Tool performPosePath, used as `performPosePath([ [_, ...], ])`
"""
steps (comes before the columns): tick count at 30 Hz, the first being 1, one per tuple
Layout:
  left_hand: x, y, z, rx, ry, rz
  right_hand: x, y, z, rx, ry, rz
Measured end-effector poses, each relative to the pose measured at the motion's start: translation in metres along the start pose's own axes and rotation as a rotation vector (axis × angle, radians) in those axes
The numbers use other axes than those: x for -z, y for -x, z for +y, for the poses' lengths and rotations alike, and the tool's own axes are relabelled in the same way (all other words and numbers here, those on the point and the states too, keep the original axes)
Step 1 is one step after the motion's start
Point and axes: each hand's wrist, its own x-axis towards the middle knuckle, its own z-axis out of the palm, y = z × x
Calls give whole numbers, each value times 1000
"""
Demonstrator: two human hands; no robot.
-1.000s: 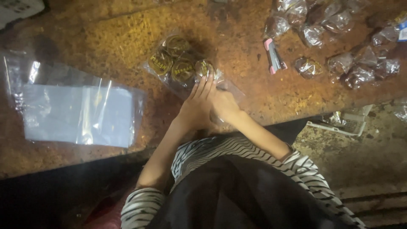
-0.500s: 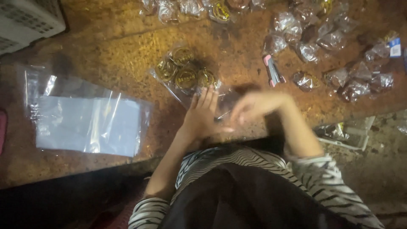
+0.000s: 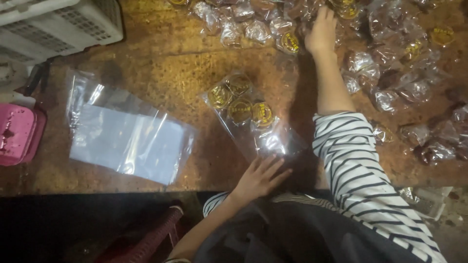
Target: Packing individually wrapped cakes into larger plastic bags and sealing them with a stapler.
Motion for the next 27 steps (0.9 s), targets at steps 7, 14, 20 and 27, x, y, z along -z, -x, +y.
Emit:
performPosePath([
  [7, 15, -13, 1, -4, 74, 82, 17, 38, -55, -116, 31, -30],
  [14, 20, -20, -1, 8, 128, 191, 31, 48, -62, 10, 45, -255],
  [20, 38, -21, 1, -3, 162, 166, 21, 33, -56, -249, 14, -157],
  [27, 47, -10, -1, 70, 119, 172, 53, 72, -102, -220, -138, -204],
])
